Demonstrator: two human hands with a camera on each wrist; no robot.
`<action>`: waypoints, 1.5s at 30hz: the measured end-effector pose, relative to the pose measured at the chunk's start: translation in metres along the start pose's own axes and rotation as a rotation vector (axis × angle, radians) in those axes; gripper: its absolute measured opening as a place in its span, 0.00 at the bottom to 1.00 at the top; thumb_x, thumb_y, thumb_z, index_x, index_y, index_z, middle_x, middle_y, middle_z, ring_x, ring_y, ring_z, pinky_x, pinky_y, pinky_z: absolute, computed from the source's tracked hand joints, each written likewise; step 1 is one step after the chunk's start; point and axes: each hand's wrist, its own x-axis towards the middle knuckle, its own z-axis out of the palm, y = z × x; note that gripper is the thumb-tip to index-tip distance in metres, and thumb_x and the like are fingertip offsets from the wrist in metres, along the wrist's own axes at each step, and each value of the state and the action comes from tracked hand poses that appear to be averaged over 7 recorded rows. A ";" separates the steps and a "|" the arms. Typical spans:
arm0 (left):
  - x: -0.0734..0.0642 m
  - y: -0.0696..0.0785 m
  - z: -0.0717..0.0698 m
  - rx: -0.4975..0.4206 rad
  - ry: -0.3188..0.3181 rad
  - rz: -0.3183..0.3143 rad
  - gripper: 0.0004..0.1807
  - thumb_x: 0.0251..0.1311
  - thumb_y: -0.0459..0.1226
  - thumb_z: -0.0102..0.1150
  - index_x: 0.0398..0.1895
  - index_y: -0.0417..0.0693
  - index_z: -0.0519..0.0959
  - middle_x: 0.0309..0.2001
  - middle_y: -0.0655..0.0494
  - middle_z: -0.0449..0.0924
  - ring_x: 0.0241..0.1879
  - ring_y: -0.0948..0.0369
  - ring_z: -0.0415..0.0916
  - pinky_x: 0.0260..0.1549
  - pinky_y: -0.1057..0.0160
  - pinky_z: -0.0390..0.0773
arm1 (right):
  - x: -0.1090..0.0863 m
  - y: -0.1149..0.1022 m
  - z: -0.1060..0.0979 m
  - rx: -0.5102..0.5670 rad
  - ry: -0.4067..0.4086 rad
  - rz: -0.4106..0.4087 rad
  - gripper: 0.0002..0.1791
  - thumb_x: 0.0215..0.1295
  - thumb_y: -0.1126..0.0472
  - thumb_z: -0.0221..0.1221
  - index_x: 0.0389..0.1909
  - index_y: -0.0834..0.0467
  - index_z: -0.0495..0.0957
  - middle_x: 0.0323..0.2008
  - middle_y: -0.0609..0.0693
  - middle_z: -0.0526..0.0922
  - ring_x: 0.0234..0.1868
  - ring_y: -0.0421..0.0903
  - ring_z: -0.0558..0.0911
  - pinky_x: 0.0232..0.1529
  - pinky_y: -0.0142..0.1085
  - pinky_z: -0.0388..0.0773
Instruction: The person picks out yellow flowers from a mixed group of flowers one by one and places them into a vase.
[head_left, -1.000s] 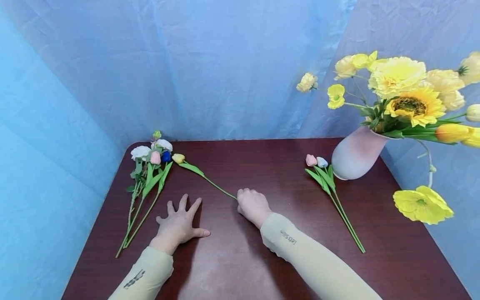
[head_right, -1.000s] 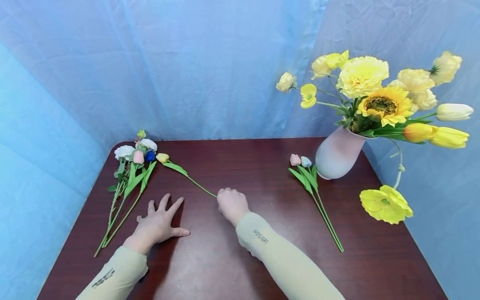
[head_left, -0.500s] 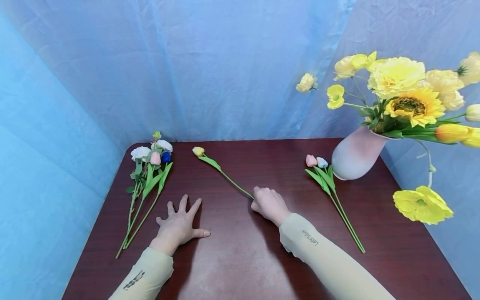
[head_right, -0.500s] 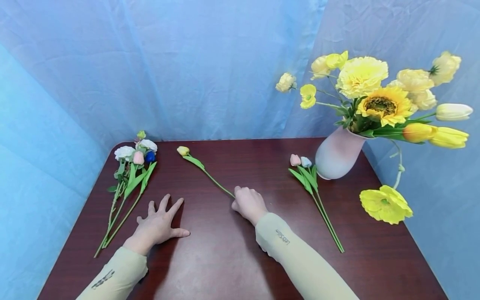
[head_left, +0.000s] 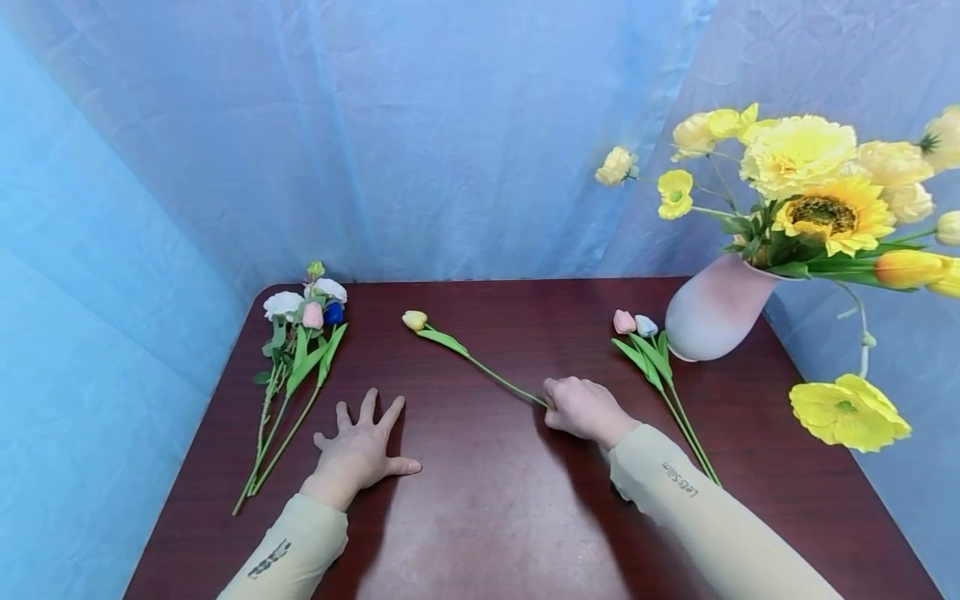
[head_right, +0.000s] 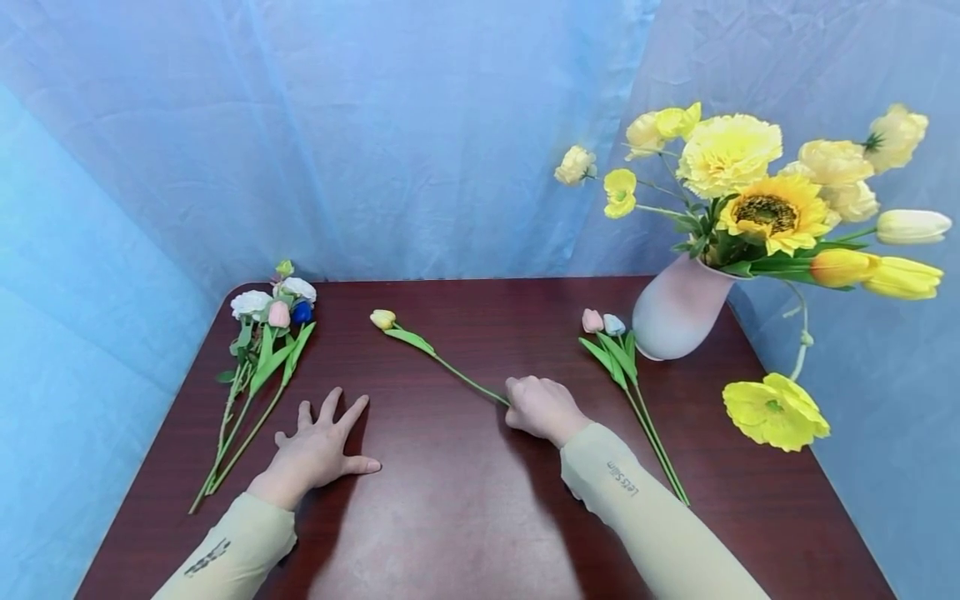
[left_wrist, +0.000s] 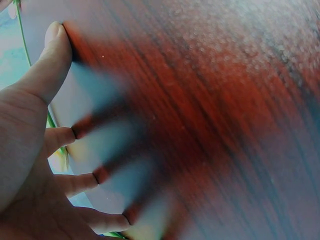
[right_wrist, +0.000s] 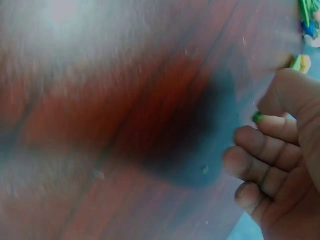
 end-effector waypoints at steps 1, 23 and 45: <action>0.000 0.000 0.000 0.000 -0.001 -0.001 0.61 0.47 0.71 0.69 0.82 0.62 0.54 0.80 0.37 0.44 0.73 0.22 0.43 0.52 0.14 0.58 | 0.000 0.001 -0.002 -0.011 -0.024 0.004 0.13 0.51 0.65 0.61 0.21 0.51 0.65 0.18 0.43 0.67 0.18 0.44 0.65 0.20 0.38 0.63; -0.004 0.002 -0.005 0.003 0.020 0.020 0.61 0.47 0.70 0.69 0.82 0.60 0.55 0.80 0.36 0.46 0.72 0.21 0.44 0.51 0.14 0.58 | 0.079 -0.049 0.009 -0.100 -0.074 0.053 0.13 0.74 0.50 0.60 0.48 0.55 0.76 0.43 0.52 0.80 0.40 0.52 0.84 0.37 0.48 0.82; -0.003 0.000 0.001 -0.011 -0.011 -0.001 0.60 0.49 0.69 0.69 0.83 0.60 0.53 0.81 0.37 0.42 0.74 0.22 0.41 0.53 0.14 0.56 | 0.073 -0.053 0.000 -0.155 0.130 0.042 0.08 0.62 0.68 0.62 0.33 0.61 0.71 0.30 0.55 0.75 0.27 0.55 0.81 0.25 0.46 0.80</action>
